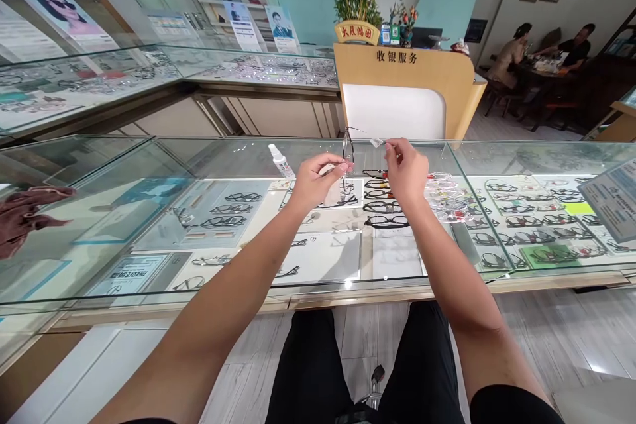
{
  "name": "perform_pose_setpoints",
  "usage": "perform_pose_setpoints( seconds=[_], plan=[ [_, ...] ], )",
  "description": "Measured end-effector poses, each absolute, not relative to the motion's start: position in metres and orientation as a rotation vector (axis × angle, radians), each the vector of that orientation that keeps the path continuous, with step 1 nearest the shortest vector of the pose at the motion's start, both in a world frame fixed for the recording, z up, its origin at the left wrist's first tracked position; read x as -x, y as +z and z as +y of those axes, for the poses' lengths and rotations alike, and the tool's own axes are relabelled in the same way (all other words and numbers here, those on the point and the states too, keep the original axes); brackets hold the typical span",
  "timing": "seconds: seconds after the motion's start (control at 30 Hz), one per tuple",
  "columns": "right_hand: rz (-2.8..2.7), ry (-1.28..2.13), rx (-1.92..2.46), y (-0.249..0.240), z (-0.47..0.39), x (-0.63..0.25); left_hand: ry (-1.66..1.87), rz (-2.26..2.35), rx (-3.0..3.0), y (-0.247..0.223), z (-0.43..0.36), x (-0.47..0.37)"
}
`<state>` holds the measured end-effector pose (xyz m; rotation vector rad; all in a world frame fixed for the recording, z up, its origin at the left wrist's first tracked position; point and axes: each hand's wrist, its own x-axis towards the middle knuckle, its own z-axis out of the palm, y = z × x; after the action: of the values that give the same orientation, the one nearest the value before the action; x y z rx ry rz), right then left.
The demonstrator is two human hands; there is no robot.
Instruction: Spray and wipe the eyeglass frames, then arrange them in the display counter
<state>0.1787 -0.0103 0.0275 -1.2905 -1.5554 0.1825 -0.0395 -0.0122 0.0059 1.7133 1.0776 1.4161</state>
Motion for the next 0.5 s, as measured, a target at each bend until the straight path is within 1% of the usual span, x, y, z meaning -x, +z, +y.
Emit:
perform_pose_setpoints(
  seconds=[0.1, 0.3, 0.5],
  plan=[
    [-1.556, 0.052, 1.257, 0.025, -0.012, -0.176, 1.421, 1.073, -1.725, 0.005, -0.013, 0.039],
    [-1.608, -0.024, 1.203, 0.012, -0.014, -0.16, 1.397, 1.086, -1.734, 0.003, -0.016, 0.034],
    [-1.649, -0.137, 1.265, 0.005, -0.012, -0.155, 1.424, 1.029, -1.74, 0.0, -0.016, 0.031]
  ],
)
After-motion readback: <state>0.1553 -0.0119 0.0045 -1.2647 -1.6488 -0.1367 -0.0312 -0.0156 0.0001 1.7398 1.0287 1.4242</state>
